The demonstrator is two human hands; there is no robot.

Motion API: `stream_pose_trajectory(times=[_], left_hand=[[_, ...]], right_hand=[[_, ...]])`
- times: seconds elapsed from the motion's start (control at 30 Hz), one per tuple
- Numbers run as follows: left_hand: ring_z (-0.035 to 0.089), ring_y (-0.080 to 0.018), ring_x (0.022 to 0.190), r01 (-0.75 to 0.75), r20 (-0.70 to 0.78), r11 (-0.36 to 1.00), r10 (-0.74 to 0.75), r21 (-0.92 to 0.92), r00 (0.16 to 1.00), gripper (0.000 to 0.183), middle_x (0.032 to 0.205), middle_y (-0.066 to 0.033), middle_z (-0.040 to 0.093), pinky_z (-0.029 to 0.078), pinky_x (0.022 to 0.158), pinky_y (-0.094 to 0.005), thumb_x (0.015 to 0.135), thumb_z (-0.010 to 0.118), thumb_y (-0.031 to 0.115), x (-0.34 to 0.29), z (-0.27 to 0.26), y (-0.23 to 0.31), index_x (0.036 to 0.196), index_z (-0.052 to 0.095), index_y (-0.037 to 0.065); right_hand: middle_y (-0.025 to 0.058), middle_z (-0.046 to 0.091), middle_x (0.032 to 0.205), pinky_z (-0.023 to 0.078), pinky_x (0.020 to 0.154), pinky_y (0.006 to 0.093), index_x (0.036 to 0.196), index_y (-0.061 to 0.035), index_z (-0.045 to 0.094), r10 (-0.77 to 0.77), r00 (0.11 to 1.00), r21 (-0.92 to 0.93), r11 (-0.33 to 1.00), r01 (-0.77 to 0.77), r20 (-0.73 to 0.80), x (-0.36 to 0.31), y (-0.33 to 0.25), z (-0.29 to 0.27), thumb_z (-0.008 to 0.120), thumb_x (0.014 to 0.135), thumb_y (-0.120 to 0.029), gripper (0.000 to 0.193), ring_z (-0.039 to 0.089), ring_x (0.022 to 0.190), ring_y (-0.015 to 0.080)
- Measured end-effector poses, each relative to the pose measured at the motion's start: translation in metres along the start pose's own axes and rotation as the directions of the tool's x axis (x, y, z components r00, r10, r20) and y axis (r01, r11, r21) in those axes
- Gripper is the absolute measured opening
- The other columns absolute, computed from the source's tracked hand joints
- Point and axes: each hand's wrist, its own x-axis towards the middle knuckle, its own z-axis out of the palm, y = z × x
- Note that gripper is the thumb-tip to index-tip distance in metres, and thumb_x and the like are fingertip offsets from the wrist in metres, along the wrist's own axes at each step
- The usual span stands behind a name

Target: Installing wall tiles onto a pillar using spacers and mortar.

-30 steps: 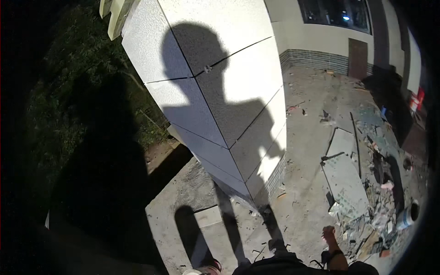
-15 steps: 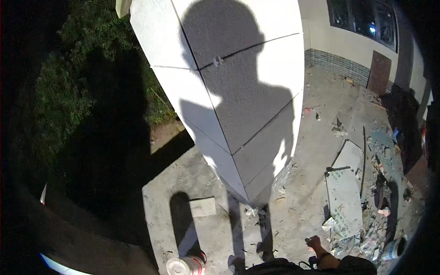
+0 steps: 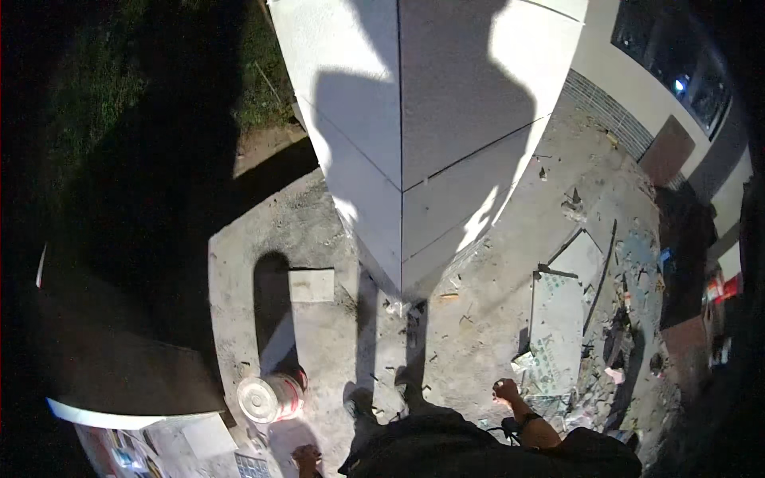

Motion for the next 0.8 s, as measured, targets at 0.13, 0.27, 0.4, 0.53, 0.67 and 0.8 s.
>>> stream_pose_trajectory(times=[0.13,0.27,0.4,0.53,0.67,0.8], left_hand=[[0.069,-0.0285,0.062,0.074,-0.122,0.654,-0.249,-0.753,0.961,0.029,0.079,-0.0112,0.066,0.058,0.049,-0.0419,0.098,0.059,0.031,-0.009,0.031,-0.024,0.107,0.063,0.003],[0.071,-0.0270,0.060,0.097,-0.094,0.728,-0.217,-0.679,0.972,0.027,0.077,-0.0104,0.066,0.057,0.047,-0.0389,0.096,0.062,0.027,-0.015,0.045,-0.031,0.102,0.063,0.001],[0.073,-0.0327,0.074,0.051,0.010,0.390,-0.106,-0.919,0.994,0.035,0.092,-0.0131,0.069,0.060,0.059,-0.0446,0.097,0.066,0.035,-0.031,0.042,-0.037,0.113,0.061,0.004],[0.071,-0.0375,0.095,0.065,-0.171,0.781,-0.216,-0.621,0.961,0.046,0.105,-0.0147,0.069,0.059,0.071,-0.0526,0.099,0.060,0.048,-0.030,0.053,-0.041,0.123,0.061,0.009],[0.071,-0.0372,0.095,0.017,-0.186,0.831,-0.145,-0.557,0.972,0.046,0.105,-0.0144,0.069,0.059,0.071,-0.0524,0.099,0.060,0.048,0.013,0.051,0.010,0.123,0.061,0.009],[0.071,-0.0368,0.095,-0.071,-0.225,0.848,-0.058,-0.525,0.973,0.045,0.104,-0.0141,0.069,0.059,0.071,-0.0522,0.099,0.059,0.048,0.050,0.037,0.054,0.123,0.061,0.010]], right_hand=[[0.0113,0.066,0.072,0.060,0.056,0.0367,0.100,-0.0016,0.069,-0.100,0.993,-0.105,0.989,0.107,0.069,-0.002,-0.017,-0.014,0.062,0.097,-0.013,0.014,0.072,0.066,0.0225],[0.0104,0.066,0.073,0.059,0.054,0.0367,0.097,-0.0054,0.066,-0.211,0.977,-0.013,0.977,0.212,0.040,0.004,0.010,-0.020,0.063,0.097,-0.013,0.009,0.070,0.064,0.0225],[0.0145,0.070,0.107,0.054,0.087,0.0513,0.094,-0.0098,0.070,0.090,0.986,-0.004,0.996,-0.090,0.138,0.017,-0.007,-0.006,0.076,0.077,-0.037,0.033,0.064,0.105,0.0394],[0.0165,0.069,0.107,0.056,0.081,0.0503,0.089,-0.0099,0.071,0.105,0.950,-0.169,0.984,-0.056,0.293,0.047,-0.035,-0.016,0.075,0.079,-0.036,0.029,0.066,0.102,0.0401],[0.0190,0.070,0.091,0.052,0.081,0.0541,0.085,-0.0094,0.070,0.086,0.991,-0.393,0.919,-0.040,0.100,0.023,-0.098,-0.032,0.071,0.077,-0.036,0.028,0.067,0.094,0.0416],[0.0200,0.070,0.093,0.055,0.078,0.0506,0.093,-0.0078,0.071,0.148,0.952,-0.377,0.925,-0.038,0.267,0.025,-0.137,-0.051,0.076,0.071,-0.032,0.033,0.068,0.092,0.0398]])
